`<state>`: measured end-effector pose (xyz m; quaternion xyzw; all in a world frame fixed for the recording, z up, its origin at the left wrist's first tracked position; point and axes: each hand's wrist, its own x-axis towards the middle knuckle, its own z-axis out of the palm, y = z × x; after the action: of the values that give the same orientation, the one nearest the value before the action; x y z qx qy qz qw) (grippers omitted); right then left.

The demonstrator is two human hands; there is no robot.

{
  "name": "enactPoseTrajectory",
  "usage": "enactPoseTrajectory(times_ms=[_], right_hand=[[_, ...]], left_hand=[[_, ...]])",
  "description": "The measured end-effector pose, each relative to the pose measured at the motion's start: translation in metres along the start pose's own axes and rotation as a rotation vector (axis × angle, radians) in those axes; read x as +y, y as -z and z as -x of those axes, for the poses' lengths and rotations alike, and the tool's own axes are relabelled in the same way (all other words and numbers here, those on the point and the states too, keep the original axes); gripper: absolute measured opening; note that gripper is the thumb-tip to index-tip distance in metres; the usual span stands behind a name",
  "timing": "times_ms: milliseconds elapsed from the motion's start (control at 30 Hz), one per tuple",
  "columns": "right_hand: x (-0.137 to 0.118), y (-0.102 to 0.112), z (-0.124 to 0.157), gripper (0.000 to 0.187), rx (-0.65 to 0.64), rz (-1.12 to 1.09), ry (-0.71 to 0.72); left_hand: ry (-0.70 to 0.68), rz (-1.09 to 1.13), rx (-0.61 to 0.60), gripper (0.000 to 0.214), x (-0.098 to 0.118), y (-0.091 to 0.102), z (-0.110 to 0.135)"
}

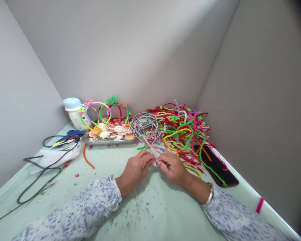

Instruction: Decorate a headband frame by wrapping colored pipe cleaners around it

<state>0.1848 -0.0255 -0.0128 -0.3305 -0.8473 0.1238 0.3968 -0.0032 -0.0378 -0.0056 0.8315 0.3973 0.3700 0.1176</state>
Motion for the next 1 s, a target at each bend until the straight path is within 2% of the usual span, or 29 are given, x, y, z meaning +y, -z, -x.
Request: enactPoseTrajectory(times_ms=[300,733,1000], right_hand=[[0.0010,-0.0014,0.0002,0.018,-0.003,0.064,0.028],[0.0046,-0.0021,0.0039,0.013,-0.126,0.164,0.093],[0.0036,0.0005,0.0022,0.016,-0.112,0.119,0.066]], left_hand=[[0.060,-0.053,-0.071,0.016,0.0019,-0.0006,0.0008],[0.115,-0.045,-0.207,0.017,-0.0026,-0.0042,0.0056],[0.153,0.065,-0.184,0.016,-0.0031,-0.0025,0.0034]])
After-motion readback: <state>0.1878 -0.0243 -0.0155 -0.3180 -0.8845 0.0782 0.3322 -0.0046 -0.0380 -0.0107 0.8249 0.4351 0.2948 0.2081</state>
